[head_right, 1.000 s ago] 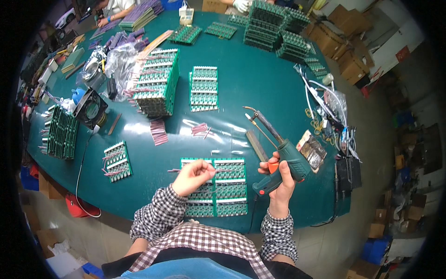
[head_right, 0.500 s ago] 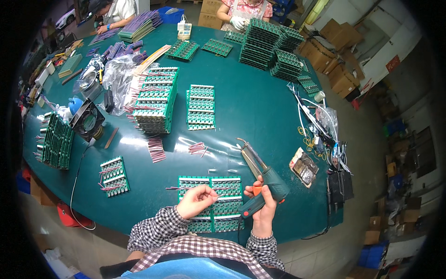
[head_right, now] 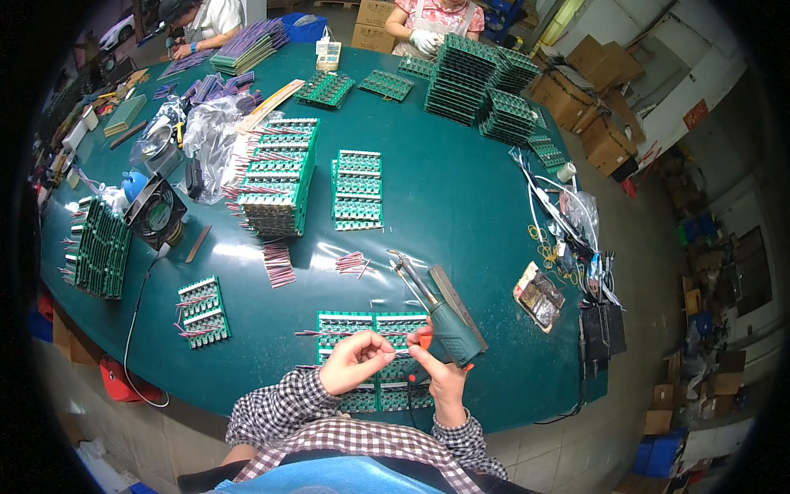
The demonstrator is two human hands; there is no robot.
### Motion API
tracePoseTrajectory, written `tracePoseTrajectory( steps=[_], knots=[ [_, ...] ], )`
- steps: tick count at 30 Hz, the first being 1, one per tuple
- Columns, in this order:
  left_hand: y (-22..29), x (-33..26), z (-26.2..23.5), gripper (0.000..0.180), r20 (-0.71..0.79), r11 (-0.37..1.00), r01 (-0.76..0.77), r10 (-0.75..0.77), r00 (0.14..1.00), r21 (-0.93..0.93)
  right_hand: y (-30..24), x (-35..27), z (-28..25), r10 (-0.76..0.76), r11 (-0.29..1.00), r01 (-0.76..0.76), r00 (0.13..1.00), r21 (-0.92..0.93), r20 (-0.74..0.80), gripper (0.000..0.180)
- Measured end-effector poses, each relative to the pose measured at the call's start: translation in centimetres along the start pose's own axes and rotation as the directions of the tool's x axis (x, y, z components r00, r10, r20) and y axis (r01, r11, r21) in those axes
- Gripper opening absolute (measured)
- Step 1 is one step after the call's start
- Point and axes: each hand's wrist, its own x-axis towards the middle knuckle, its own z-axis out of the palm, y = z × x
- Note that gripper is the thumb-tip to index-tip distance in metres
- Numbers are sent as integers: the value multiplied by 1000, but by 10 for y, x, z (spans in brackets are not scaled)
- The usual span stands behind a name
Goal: The person places wires onto circuit boards and solders them in place using a soldering iron.
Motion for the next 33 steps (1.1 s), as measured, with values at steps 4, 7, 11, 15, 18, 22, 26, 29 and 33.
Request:
tracePoseTrajectory(
  steps=[4, 7, 11, 15, 18, 22, 26, 29, 33],
  knots=[
    [1, 1, 1, 10, -3, 999, 0, 0, 1000, 38, -1, -1, 4, 2, 998, -3, 1000, -70, -20, 50],
    [2, 0, 0, 11, 4, 999, -7, 7, 1000, 52, 0, -2, 4, 12, 996, -15, 999, -86, -40, 51],
    [-1, 0, 1, 12, 28, 997, -3, 0, 1000, 79, 0, -2, 4, -16, 991, 8, 998, -130, -54, 50],
    [0, 0, 3, 12, 30, 995, -28, 25, 999, 99, -1, -4, 6, -14, 991, 6, 998, -130, -59, 51],
    [-1, -1, 4, 12, 31, 996, 2, -4, 1000, 84, -1, -5, 5, -42, 986, 31, 997, -166, -59, 51],
    [2, -2, 4, 11, 25, 998, 16, -17, 1000, 66, -1, -8, 5, -48, 984, 34, 996, -175, -73, 51],
    [2, -3, 6, 11, 28, 996, -34, 32, 999, 82, -1, -10, 5, -44, 984, 29, 996, -177, -82, 50],
    [2, -3, 7, 11, 23, 996, -31, 29, 999, 78, -2, -12, 5, -44, 984, 28, 995, -174, -89, 50],
    [5, -3, 6, 11, 38, 999, 13, -14, 999, 40, -2, -14, 4, -75, 980, 60, 995, -189, -72, 50]
  ],
)
